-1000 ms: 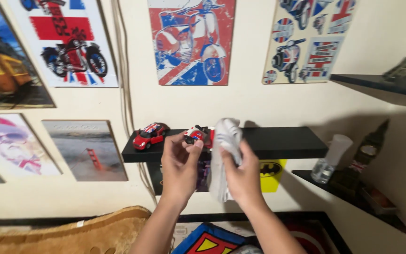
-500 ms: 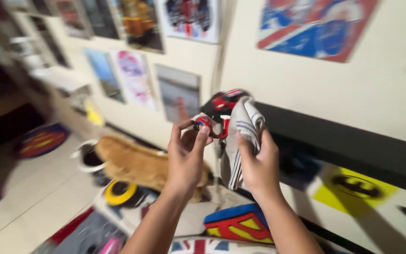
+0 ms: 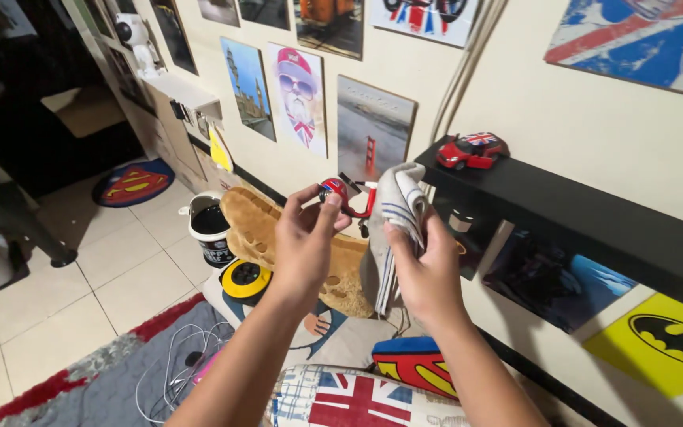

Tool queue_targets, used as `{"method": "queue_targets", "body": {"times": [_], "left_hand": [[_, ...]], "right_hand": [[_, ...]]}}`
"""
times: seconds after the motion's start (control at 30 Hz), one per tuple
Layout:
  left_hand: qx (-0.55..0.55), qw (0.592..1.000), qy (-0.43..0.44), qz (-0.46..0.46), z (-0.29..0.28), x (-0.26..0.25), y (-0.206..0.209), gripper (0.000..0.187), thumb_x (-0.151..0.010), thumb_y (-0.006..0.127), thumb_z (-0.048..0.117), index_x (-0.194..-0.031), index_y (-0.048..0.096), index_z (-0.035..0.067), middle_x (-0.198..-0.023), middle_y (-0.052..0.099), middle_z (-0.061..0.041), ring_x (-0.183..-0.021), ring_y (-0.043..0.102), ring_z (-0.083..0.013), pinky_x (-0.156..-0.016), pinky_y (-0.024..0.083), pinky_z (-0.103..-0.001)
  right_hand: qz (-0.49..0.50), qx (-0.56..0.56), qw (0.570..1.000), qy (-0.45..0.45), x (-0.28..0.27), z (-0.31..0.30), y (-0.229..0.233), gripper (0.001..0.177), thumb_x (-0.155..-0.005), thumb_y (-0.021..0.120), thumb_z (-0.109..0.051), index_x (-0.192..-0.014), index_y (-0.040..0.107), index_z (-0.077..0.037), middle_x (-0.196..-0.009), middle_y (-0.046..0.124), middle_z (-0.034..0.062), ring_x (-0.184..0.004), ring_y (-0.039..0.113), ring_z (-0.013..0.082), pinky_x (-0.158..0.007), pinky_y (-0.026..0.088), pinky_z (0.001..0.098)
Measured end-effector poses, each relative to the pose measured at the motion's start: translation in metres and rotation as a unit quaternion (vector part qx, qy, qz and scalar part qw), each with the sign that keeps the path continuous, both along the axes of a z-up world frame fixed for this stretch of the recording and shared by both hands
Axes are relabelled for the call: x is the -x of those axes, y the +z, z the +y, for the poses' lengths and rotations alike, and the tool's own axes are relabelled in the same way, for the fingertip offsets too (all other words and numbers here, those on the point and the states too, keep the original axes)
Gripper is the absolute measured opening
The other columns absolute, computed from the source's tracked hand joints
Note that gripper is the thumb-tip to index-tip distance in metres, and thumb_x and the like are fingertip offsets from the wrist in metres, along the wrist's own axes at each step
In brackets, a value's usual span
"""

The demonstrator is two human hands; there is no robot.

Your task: The person is cleaning a small miniature figurine using a white cloth.

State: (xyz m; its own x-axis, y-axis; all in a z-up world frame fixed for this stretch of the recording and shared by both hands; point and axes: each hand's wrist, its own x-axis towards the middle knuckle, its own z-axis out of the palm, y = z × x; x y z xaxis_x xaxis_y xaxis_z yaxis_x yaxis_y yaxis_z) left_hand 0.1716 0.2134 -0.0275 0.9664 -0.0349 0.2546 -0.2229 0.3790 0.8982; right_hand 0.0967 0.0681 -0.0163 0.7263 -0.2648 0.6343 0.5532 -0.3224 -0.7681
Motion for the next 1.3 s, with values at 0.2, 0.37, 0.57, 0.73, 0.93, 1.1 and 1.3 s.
{"method": "queue_targets", "body": {"times": [0.2, 0.37, 0.57, 0.73, 0.93, 1.1, 1.3], "left_hand": [[0.061, 0.998, -0.001, 0.0, 0.066, -0.027, -0.005, 0.056, -0.094, 0.071, 0.025, -0.136, 0.053, -0.007, -0.101, 0.069, -0.011, -0.089, 0.068, -0.012, -0.084, 0.055, -0.025], [0.049, 0.998, 0.045, 0.003, 0.147, -0.039, 0.007, 0.058, -0.09, 0.073, 0.023, -0.136, 0.052, -0.005, -0.106, 0.071, -0.008, -0.09, 0.069, -0.0108, -0.084, 0.058, -0.025], [0.061, 0.994, 0.086, -0.003, 0.25, -0.073, -0.011, 0.055, -0.09, 0.073, 0.019, -0.135, 0.052, -0.005, -0.11, 0.073, -0.011, -0.095, 0.072, -0.0131, -0.085, 0.06, -0.025], [0.078, 0.991, 0.108, 0.013, 0.336, -0.106, -0.036, 0.053, -0.091, 0.074, 0.017, -0.133, 0.052, -0.006, -0.109, 0.071, -0.013, -0.096, 0.07, -0.0159, -0.085, 0.06, -0.027], [0.085, 0.987, 0.121, 0.068, 0.424, -0.131, -0.05, 0.058, -0.089, 0.074, 0.018, -0.136, 0.047, -0.003, -0.109, 0.071, -0.014, -0.095, 0.072, -0.0173, -0.085, 0.059, -0.027], [0.116, 0.982, 0.128, 0.073, 0.484, -0.142, -0.052, 0.059, -0.088, 0.074, 0.018, -0.136, 0.047, -0.004, -0.102, 0.074, -0.012, -0.094, 0.072, -0.0159, -0.086, 0.058, -0.026], [0.113, 0.974, 0.173, 0.089, 0.538, -0.15, -0.072, 0.058, -0.09, 0.074, 0.021, -0.135, 0.048, -0.004, -0.101, 0.074, -0.012, -0.094, 0.071, -0.0154, -0.087, 0.056, -0.026]], "right_hand": [[0.047, 0.019, 0.998, -0.026, -0.029, 0.066, 0.011, 0.034, -0.097, 0.068, -0.013, -0.127, 0.063, 0.001, -0.102, 0.071, 0.0035, -0.089, 0.06, 0.0088, -0.081, 0.052, 0.0268], [0.034, 0.019, 0.998, 0.048, -0.06, 0.142, 0.01, 0.034, -0.096, 0.068, -0.013, -0.126, 0.061, 0.001, -0.102, 0.069, 0.0022, -0.09, 0.06, 0.007, -0.081, 0.051, 0.0258], [0.06, 0.029, 0.993, 0.101, -0.105, 0.239, 0.003, 0.026, -0.096, 0.069, -0.012, -0.118, 0.064, 0.002, -0.099, 0.07, 0.0023, -0.087, 0.06, 0.0064, -0.079, 0.053, 0.0258], [0.069, 0.061, 0.988, 0.122, -0.146, 0.323, -0.009, 0.025, -0.095, 0.068, -0.01, -0.117, 0.065, 0.001, -0.099, 0.071, 0.0033, -0.089, 0.061, 0.0071, -0.082, 0.053, 0.0259], [0.105, 0.076, 0.982, 0.137, -0.188, 0.402, -0.031, 0.025, -0.094, 0.069, -0.01, -0.115, 0.065, 0.001, -0.101, 0.072, 0.0038, -0.092, 0.062, 0.0074, -0.084, 0.053, 0.0265], [0.089, 0.092, 0.973, 0.191, -0.215, 0.461, -0.028, 0.028, -0.092, 0.069, -0.007, -0.118, 0.064, 0.001, -0.105, 0.072, 0.0041, -0.095, 0.063, 0.008, -0.087, 0.052, 0.0265], [0.125, 0.095, 0.963, 0.221, -0.232, 0.514, -0.047, 0.038, -0.089, 0.071, -0.007, -0.125, 0.063, 0.0, -0.106, 0.072, 0.0037, -0.095, 0.064, 0.0088, -0.086, 0.053, 0.0269]]}}
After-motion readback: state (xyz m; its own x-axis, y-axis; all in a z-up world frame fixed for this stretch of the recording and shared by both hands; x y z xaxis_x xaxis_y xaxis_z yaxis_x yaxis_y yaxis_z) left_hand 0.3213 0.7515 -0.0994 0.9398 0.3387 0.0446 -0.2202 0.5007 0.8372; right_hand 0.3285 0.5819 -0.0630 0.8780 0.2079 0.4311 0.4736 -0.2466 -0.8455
